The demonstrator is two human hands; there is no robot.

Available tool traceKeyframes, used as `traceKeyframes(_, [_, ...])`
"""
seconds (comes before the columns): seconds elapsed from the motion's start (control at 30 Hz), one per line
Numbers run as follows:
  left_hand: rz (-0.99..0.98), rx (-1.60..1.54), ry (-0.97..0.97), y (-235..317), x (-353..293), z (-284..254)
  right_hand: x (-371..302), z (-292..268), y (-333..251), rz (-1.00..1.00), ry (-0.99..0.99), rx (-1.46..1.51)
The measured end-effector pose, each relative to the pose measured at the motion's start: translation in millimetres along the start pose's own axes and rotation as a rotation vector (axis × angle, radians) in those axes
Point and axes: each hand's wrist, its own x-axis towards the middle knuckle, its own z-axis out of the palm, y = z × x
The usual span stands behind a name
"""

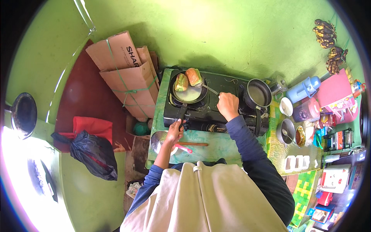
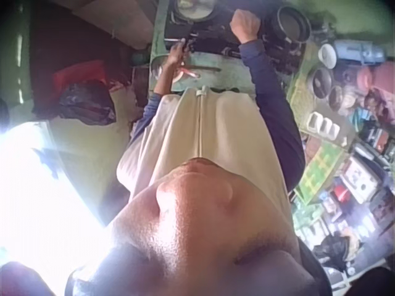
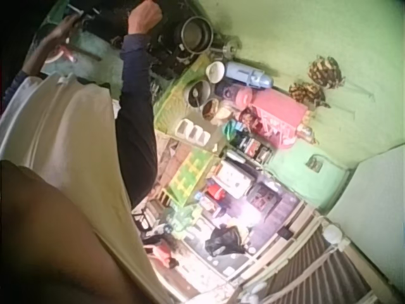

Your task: The person cooks a sandwich in a frying pan on a gas stove, using a spatula to flip and press the bread. They then transfer the cooked sandwich into a white styrofoam container, close the lid, and place the container into a plastic bag.

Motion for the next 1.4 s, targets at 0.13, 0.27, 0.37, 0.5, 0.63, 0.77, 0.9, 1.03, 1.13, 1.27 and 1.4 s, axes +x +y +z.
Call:
traceKeyframes(0.13, [0.007,0.016,0.001,0,0,0,-11,8,17,-0.047,-0.008,0.039])
traceKeyframes(0.27, [0.009,0.047,0.059,-3,1,-1,-38,-7,21,0.054,-0.039,0.103])
traceKeyframes(0.37, [0.013,0.086,0.12,-6,2,1,-52,-5,32,0.133,-0.066,0.201])
traceKeyframes(0.5, [0.048,0.168,0.262,-2,2,10,-63,-7,34,0.176,-0.076,0.262])
traceKeyframes(0.63, [0.14,0.242,0.334,-4,3,7,-85,-15,44,0.217,-0.056,0.318])
traceKeyframes(0.77, [0.186,0.267,0.323,-9,1,8,-106,-40,52,0.261,-0.043,0.394])
traceKeyframes(0.9, [0.343,0.486,0.472,-11,-12,28,-138,-77,67,0.338,-0.022,0.478])
traceKeyframes(1.03, [0.683,0.923,0.713,-15,-16,46,-177,-124,78,0.466,-0.004,0.52])
traceKeyframes(1.13, [0.933,1.086,0.645,-19,-17,73,-215,-147,82,0.537,0.11,0.548])
traceKeyframes(1.27, [0.911,0.948,0.19,-34,-27,126,-267,-174,82,0.722,0.192,0.479])
traceKeyframes(1.4, [0.651,0.815,-0.252,-96,-37,168,-326,-180,88,0.869,0.33,0.378])
